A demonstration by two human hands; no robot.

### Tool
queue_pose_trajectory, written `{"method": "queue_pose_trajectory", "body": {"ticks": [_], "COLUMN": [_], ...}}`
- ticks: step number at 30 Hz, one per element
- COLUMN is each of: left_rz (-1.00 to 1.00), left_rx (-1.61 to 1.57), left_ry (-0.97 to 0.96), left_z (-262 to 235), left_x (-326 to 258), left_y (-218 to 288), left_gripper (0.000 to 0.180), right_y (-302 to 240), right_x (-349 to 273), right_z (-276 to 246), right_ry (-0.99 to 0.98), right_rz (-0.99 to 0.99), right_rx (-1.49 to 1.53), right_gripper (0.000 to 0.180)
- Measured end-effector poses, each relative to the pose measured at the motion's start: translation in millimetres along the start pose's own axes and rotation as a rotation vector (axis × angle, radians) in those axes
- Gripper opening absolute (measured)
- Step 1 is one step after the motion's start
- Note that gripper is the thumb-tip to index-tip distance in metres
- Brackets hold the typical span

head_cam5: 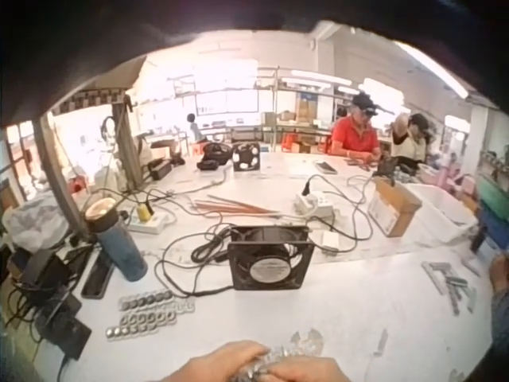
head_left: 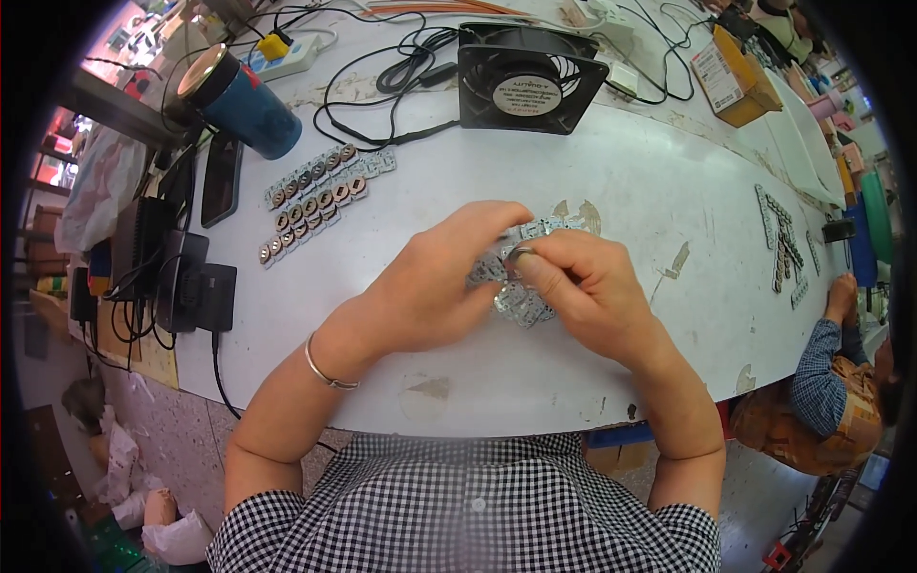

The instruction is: The recorder is sorting and assembling small electronic components, testing them against a point on the table to ensure their LEDs light up correctly.

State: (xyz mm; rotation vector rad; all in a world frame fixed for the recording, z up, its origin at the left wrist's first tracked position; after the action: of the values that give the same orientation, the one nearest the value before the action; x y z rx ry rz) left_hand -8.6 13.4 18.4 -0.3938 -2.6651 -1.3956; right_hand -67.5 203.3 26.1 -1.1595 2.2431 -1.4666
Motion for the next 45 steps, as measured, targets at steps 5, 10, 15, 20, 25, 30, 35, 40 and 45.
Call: {"method": "queue_pose_trajectory", "body": {"ticks": [5,10,15,20,25,30,35,40,45], "left_rz": [0.048,0.041,0.097,0.087,0.043,0.089,0.084,0.083,0.074], "left_rx": [0.003,0.004,0.000,-0.031,-0.028,0.012,-0.007,0.003,-0.033], "left_ry": [0.003,-0.011,-0.008,-0.020,-0.055,-0.056,-0.087,-0.102,-0.127], "left_z": [2.4,3.5,4.3,2.1,-0.1,-0.2,-0.9,-0.1,1.4], "left_x": [1.3,1.1,1.3,-1.1,0.1,-0.8,0.2,-1.9,-1.8], "left_y": [4.2,5.2,7.4,9.3,8.6,8.0,7.1,6.6,6.9], "left_gripper": [0.065,0.066,0.067,0.068,0.069,0.070,0.070,0.070,0.072], "right_y": [-0.2,-0.7,1.7,0.6,-0.2,-2.7,0.3,-5.4,-7.3], "right_x": [-0.9,-0.8,-0.5,-0.8,-1.9,-1.3,-1.0,0.1,-2.0], "right_z": [1.5,-0.5,0.4,1.2,-0.8,-3.3,-2.2,-1.4,2.4], "right_ry": [0.010,0.002,-0.029,-0.094,-0.049,-0.126,-0.152,-0.206,-0.197], "right_rz": [-0.071,-0.086,-0.087,-0.079,-0.007,0.005,-0.021,0.041,0.108], "right_rx": [0.003,-0.031,-0.042,0.025,0.055,-0.014,0.063,0.077,0.094], "right_gripper": [0.012,0.010,0.010,0.011,0.012,0.012,0.013,0.013,0.013]}}
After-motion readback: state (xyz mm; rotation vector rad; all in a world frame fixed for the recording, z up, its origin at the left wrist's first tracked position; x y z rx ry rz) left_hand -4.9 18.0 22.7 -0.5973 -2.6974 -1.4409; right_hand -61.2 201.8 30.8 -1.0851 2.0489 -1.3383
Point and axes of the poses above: each hand's wrist, its own x-axis towards the middle knuckle, its own z-axis out of the palm, y = z × x, the point moved 1 cm from there along x, towards the middle knuckle, and after that the axes turned 8 degrees about -z, right-handed, at the moved point
